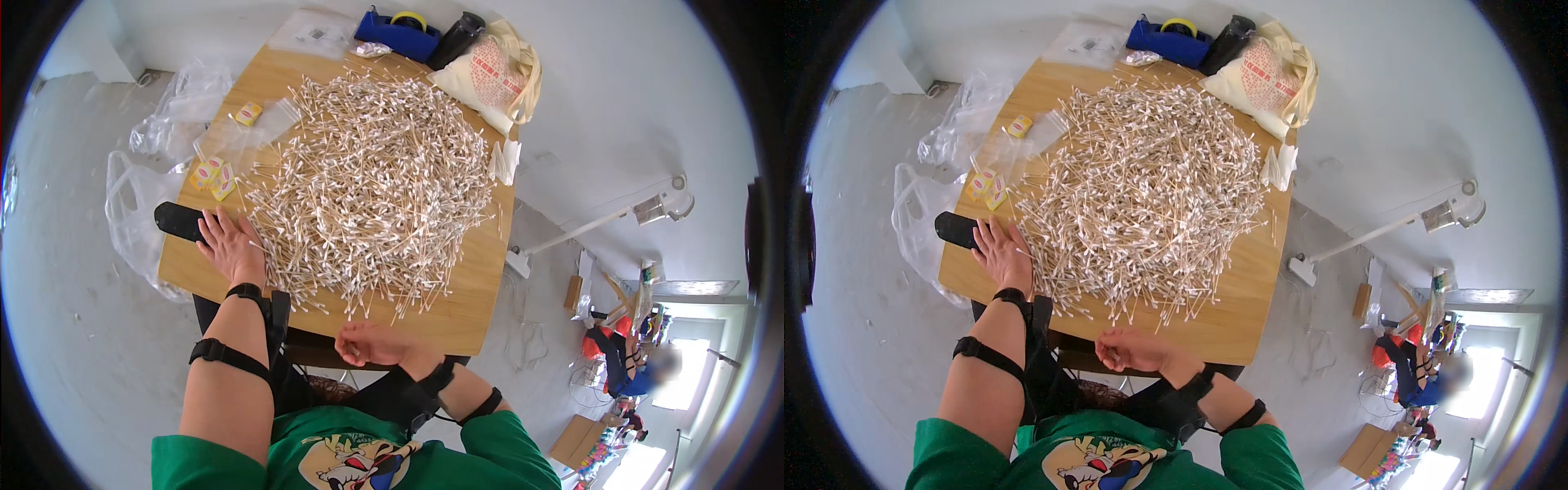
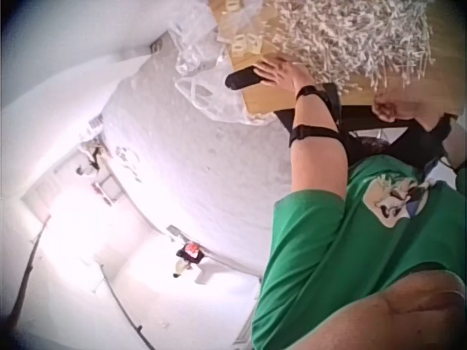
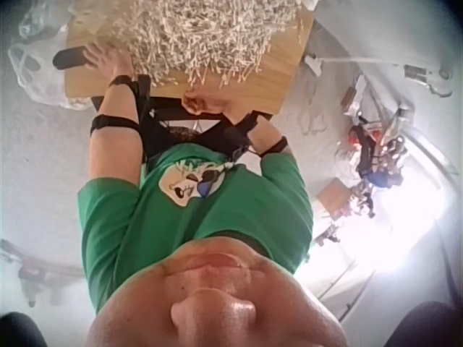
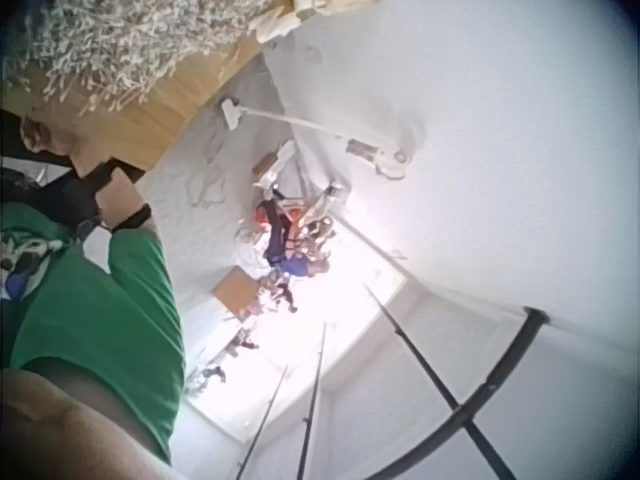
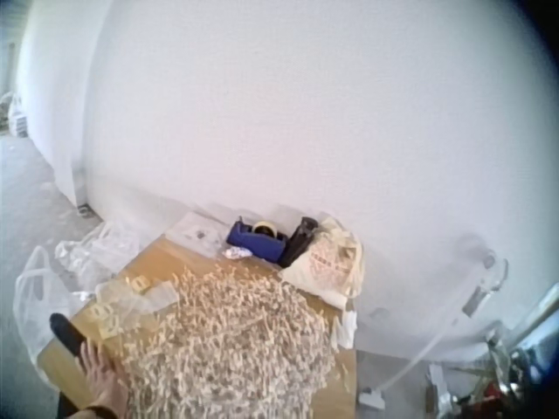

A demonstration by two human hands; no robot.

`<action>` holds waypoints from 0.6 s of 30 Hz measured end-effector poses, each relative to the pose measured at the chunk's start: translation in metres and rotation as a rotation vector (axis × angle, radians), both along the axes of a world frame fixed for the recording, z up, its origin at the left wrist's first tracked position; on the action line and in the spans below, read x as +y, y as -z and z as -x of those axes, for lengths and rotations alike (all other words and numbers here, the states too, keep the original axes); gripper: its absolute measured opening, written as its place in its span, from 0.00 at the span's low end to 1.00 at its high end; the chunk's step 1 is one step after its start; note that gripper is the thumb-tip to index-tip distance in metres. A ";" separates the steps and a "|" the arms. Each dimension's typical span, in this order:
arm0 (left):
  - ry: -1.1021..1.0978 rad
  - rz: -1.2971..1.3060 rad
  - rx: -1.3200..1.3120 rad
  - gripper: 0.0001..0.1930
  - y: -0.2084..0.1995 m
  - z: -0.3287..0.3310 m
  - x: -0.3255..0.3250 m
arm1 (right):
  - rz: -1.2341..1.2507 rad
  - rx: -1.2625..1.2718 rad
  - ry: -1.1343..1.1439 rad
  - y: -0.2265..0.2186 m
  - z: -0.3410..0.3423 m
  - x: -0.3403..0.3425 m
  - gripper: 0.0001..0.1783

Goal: Sorting a large pile of cotton swabs on a wooden table, picking up individual swabs or small groups and organizing them.

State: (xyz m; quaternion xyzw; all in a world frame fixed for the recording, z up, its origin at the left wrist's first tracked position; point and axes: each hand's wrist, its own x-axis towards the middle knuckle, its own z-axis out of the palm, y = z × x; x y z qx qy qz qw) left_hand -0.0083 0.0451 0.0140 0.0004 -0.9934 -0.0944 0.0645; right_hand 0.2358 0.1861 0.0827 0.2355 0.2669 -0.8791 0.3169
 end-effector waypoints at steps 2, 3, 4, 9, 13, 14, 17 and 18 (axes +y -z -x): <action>-0.003 -0.014 0.018 0.26 0.001 0.002 0.000 | 0.056 0.005 -0.025 0.028 -0.014 -0.016 0.12; 0.000 -0.010 0.018 0.26 0.001 0.002 -0.001 | -0.203 0.057 -0.212 0.036 -0.017 -0.022 0.13; -0.002 -0.010 0.027 0.26 0.002 0.002 0.000 | -0.466 0.106 -0.396 0.046 -0.020 -0.027 0.14; -0.003 -0.021 0.053 0.26 0.004 0.003 0.000 | -1.137 0.419 -0.645 0.076 -0.036 -0.061 0.13; -0.004 -0.011 0.040 0.26 0.003 0.003 -0.003 | -1.277 0.416 -0.649 0.074 -0.037 -0.067 0.15; 0.001 -0.017 0.035 0.26 0.003 0.003 -0.001 | -1.380 0.480 -0.590 0.078 -0.040 -0.069 0.17; -0.001 -0.009 0.015 0.26 0.001 0.002 0.001 | -1.465 0.592 -0.483 0.077 -0.046 -0.073 0.21; -0.002 -0.009 0.016 0.26 0.001 0.002 0.002 | -1.448 0.636 -0.434 0.074 -0.048 -0.073 0.22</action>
